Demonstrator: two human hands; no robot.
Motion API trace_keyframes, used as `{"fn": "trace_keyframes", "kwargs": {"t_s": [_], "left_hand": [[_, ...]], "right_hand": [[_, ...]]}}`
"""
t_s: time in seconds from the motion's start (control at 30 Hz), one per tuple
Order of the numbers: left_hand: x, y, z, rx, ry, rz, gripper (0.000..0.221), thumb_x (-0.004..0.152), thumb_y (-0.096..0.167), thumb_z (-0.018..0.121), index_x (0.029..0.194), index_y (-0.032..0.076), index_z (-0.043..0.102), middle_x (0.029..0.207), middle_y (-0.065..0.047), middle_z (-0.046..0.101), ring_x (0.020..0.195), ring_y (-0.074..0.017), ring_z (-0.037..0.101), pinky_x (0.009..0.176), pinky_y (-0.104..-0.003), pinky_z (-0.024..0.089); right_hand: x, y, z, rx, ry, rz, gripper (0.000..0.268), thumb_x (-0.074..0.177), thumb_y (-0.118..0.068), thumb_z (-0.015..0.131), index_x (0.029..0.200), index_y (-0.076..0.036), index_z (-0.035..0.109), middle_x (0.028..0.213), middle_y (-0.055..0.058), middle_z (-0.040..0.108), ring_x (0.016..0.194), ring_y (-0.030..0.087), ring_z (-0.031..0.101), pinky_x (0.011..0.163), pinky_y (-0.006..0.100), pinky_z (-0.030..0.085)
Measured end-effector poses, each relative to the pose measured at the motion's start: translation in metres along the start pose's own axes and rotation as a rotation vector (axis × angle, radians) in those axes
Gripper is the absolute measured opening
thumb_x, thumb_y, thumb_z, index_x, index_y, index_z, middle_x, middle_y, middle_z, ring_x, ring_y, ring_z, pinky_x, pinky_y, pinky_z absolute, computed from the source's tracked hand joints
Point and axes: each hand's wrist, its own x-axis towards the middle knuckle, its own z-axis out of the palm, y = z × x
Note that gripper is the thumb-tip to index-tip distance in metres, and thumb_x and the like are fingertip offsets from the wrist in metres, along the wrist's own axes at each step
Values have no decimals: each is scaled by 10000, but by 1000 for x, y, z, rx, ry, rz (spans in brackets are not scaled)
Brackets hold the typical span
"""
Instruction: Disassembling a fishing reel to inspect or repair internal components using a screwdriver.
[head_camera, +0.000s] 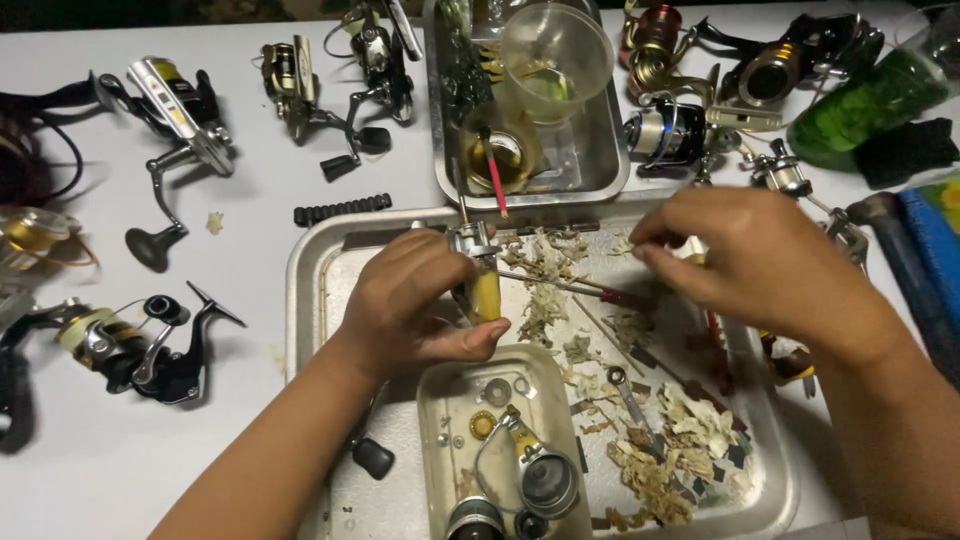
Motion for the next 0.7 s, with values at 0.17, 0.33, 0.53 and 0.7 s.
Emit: {"fn": "trace_keyframes", "kwargs": {"t_s": [0.17, 0.33, 0.53, 0.7], "left_hand": [[-3, -3, 0, 5, -12, 0, 535, 878, 246, 878, 1178, 83, 466, 801, -70, 593, 692, -214, 551, 641, -342, 479], [-9, -13, 15, -101, 212, 27, 403, 824, 278, 848, 1031, 33, 603, 748, -188, 651, 612, -422, 646, 624, -531, 564], [-6, -5, 1, -4, -12, 21, 531, 900, 272, 847, 1202, 91, 450, 798, -60, 580, 694, -208, 540, 640, -337, 468], [3, 0, -1, -7, 10, 23, 514, 896, 267, 842, 1177, 82, 453, 784, -75, 556, 673, -225, 502, 629, -352, 418]], "right_hand": [[-19, 5, 38, -107, -297, 163, 188, 910, -315, 707, 1029, -183, 769, 893, 2, 773, 788, 194, 735, 661, 341, 629], [-27, 2, 63, -195, -241, 231, 307, 845, -318, 729, 1069, -111, 757, 932, 117, 780, 920, 332, 748, 811, 469, 579], [-34, 23, 66, 5, -39, 200, 240, 869, -259, 660, 1028, -93, 729, 931, 57, 749, 769, 226, 706, 634, 372, 587], [-47, 20, 27, 333, 180, 333, 187, 882, -122, 681, 1043, -34, 716, 1000, 110, 748, 873, 204, 740, 737, 274, 650]]}}
